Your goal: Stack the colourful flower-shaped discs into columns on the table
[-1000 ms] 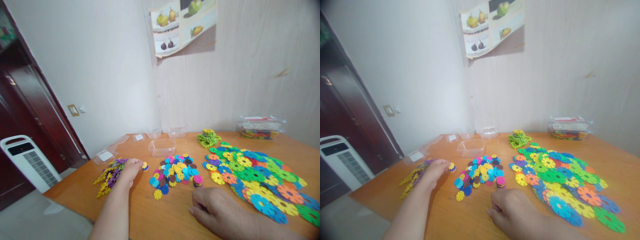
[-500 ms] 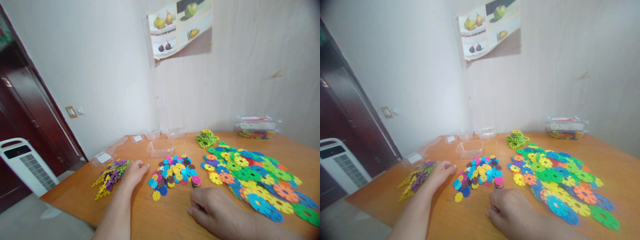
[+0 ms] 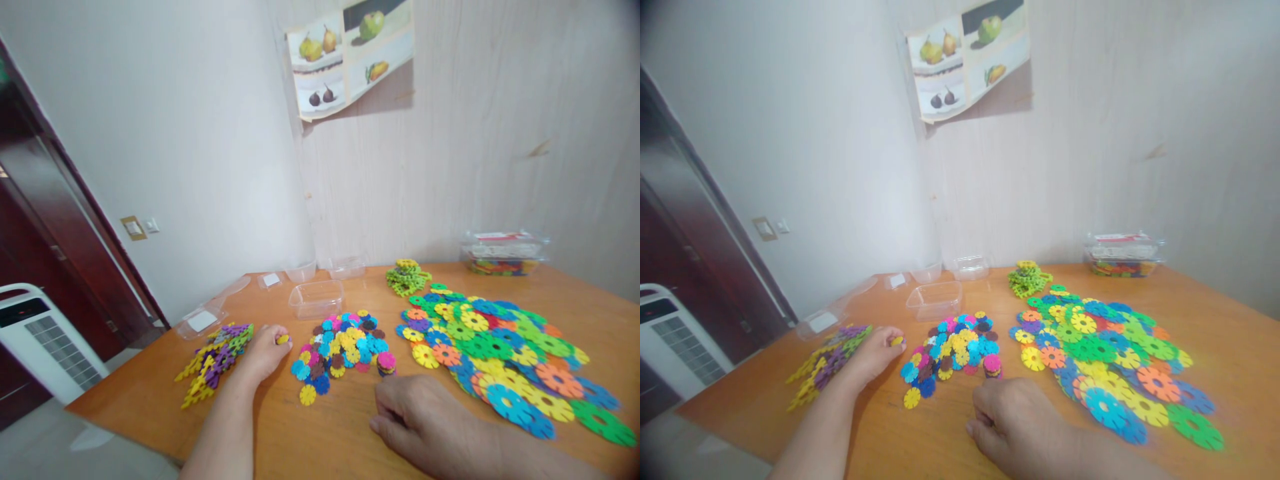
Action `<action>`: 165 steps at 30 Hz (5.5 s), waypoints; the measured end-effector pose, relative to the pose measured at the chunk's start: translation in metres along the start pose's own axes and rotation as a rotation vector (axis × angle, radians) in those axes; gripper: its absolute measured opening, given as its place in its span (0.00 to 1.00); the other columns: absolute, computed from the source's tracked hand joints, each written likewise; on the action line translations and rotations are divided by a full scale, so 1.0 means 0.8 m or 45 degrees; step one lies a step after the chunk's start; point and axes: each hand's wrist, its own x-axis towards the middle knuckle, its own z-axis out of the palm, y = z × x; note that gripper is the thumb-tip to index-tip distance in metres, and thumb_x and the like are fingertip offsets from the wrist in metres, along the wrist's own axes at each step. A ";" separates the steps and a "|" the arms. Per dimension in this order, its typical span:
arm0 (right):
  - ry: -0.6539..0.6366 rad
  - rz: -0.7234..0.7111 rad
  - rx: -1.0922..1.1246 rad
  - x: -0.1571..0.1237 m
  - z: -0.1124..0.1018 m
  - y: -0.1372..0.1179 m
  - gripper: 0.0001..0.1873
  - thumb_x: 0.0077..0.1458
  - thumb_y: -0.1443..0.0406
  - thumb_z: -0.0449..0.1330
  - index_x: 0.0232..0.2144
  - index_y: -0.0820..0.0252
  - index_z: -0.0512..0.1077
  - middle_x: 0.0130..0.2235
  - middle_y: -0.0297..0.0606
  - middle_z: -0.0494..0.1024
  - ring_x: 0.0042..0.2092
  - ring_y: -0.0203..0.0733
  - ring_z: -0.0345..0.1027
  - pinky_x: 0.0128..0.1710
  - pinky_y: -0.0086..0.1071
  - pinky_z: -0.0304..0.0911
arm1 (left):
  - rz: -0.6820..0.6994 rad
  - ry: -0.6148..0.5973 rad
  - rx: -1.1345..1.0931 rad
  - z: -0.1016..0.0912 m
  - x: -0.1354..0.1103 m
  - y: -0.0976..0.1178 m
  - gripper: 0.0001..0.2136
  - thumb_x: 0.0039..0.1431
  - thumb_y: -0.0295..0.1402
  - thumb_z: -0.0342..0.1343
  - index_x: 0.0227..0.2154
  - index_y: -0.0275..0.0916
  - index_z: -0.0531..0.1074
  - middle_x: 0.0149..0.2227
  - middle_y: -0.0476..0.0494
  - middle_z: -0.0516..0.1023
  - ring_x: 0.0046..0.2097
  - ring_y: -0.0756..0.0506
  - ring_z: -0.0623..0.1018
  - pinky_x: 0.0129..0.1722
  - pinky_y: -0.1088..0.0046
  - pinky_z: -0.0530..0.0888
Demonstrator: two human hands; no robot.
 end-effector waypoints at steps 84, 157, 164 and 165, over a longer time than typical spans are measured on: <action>-0.145 -0.187 -0.456 0.122 -0.018 -0.090 0.09 0.53 0.64 0.59 0.37 0.55 0.77 0.40 0.37 0.81 0.40 0.44 0.72 0.29 0.32 0.48 | -0.263 0.544 -0.834 0.025 0.030 -0.008 0.20 0.58 0.50 0.49 0.18 0.41 0.65 0.18 0.49 0.68 0.23 0.48 0.69 0.25 0.73 0.60; -0.250 0.418 0.425 0.263 0.011 -0.078 0.09 0.52 0.66 0.62 0.22 0.60 0.69 0.19 0.27 0.67 0.19 0.28 0.55 0.18 0.24 0.49 | -0.325 0.478 -0.658 0.037 0.050 -0.022 0.25 0.64 0.51 0.42 0.22 0.40 0.73 0.25 0.39 0.78 0.30 0.43 0.77 0.28 0.71 0.64; -0.162 0.531 0.498 0.285 0.026 -0.086 0.14 0.57 0.65 0.58 0.20 0.60 0.65 0.16 0.27 0.64 0.16 0.29 0.51 0.16 0.25 0.47 | -0.338 0.455 -0.591 0.032 0.048 -0.017 0.26 0.65 0.49 0.41 0.22 0.39 0.73 0.24 0.40 0.77 0.30 0.44 0.77 0.28 0.71 0.65; -0.169 0.532 0.478 0.287 0.029 -0.086 0.15 0.57 0.65 0.58 0.19 0.60 0.65 0.15 0.28 0.65 0.16 0.29 0.53 0.17 0.25 0.48 | -0.334 0.457 -0.589 0.032 0.048 -0.017 0.26 0.65 0.49 0.41 0.22 0.39 0.73 0.23 0.41 0.77 0.29 0.44 0.76 0.28 0.71 0.65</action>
